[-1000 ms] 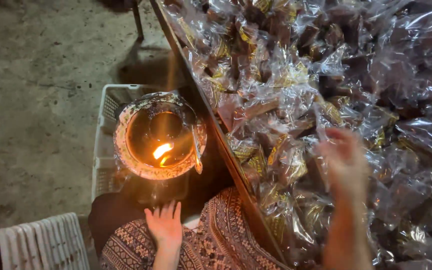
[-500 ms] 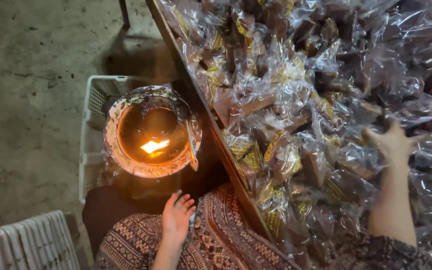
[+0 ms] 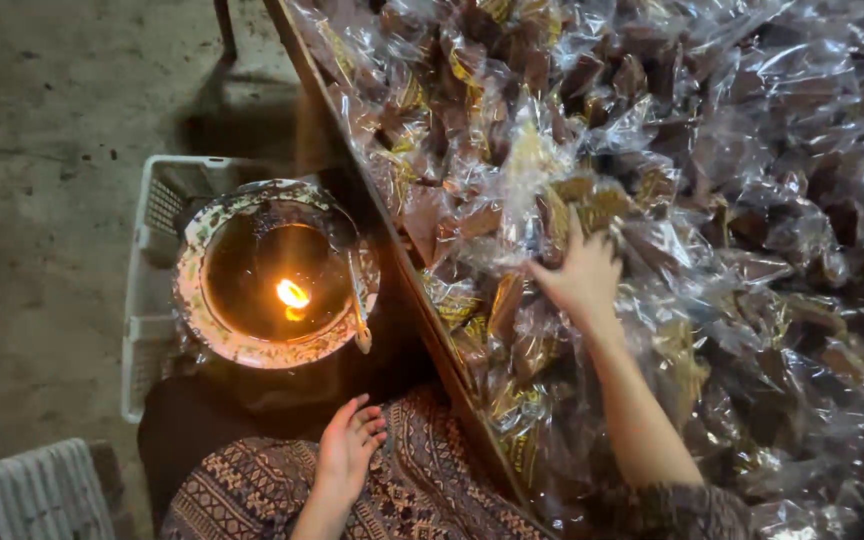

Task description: Sealing plastic bags by melting the edges over a candle flame

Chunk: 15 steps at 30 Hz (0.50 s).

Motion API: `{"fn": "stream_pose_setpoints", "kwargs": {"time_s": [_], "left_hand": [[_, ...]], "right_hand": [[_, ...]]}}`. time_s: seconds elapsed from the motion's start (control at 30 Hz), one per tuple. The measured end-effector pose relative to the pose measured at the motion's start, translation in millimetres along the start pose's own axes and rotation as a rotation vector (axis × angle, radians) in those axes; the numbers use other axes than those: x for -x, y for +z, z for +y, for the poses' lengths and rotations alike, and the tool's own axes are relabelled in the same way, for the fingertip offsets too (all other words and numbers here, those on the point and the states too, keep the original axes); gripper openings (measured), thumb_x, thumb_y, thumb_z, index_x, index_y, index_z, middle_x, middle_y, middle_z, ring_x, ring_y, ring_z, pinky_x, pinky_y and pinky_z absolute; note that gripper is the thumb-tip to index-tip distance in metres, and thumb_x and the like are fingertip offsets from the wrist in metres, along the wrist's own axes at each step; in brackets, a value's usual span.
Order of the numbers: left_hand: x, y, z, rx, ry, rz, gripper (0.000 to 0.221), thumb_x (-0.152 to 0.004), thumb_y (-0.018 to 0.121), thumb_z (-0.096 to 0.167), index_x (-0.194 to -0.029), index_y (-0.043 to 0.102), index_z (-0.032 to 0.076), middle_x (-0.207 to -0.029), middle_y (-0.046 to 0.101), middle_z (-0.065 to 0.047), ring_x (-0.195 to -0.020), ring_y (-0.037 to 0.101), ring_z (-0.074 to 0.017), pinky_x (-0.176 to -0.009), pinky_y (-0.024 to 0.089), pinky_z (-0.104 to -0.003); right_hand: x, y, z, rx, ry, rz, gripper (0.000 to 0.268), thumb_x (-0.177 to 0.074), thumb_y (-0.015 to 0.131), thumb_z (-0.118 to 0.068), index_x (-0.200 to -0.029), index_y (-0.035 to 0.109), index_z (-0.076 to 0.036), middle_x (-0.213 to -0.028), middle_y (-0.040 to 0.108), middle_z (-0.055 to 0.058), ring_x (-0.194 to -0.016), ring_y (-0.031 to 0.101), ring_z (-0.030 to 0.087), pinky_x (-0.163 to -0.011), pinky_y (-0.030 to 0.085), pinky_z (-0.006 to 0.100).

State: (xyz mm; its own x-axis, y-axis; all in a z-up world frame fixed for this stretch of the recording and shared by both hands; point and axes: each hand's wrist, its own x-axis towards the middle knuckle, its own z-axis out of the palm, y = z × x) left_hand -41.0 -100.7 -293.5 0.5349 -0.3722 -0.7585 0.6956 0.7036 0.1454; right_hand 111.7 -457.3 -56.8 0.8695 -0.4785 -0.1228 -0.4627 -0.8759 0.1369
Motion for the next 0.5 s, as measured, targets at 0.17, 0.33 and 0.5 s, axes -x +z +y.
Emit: {"fn": "stream_pose_setpoints", "kwargs": {"time_s": [0.17,0.33,0.5], "left_hand": [[12,-3,18,-0.002,0.045,0.065,0.042,-0.098,0.057,0.024,-0.131,0.057,-0.001,-0.104,0.062,-0.017,-0.090,0.059,-0.0274,-0.075,0.047,-0.038],[5,-19,20,0.013,0.087,0.052,0.043,-0.098,0.057,0.029,-0.132,0.059,0.004,-0.107,0.062,-0.014,-0.091,0.059,-0.0254,-0.076,0.046,-0.037],[5,-28,18,0.037,0.108,0.071,0.038,-0.099,0.057,0.026,-0.129,0.061,0.003,-0.105,0.064,-0.013,-0.090,0.061,-0.0259,-0.076,0.047,-0.038]], "right_hand": [[-35,-30,-47,-0.282,-0.060,-0.030,0.112,-0.076,0.075,-0.063,-0.166,0.014,-0.038,-0.163,-0.020,0.029,-0.144,0.010,0.067,-0.109,0.022,0.083],[-39,-88,-30,-0.191,-0.136,-0.264,0.120,-0.068,0.077,-0.065,-0.166,0.017,-0.030,-0.167,-0.019,0.022,-0.148,0.000,0.062,-0.112,0.024,0.079],[-14,-188,17,-0.435,-0.123,-0.513,0.059,-0.093,0.070,-0.017,-0.151,0.059,-0.019,-0.083,0.073,0.017,-0.056,0.048,0.017,-0.047,0.039,0.026]]}}
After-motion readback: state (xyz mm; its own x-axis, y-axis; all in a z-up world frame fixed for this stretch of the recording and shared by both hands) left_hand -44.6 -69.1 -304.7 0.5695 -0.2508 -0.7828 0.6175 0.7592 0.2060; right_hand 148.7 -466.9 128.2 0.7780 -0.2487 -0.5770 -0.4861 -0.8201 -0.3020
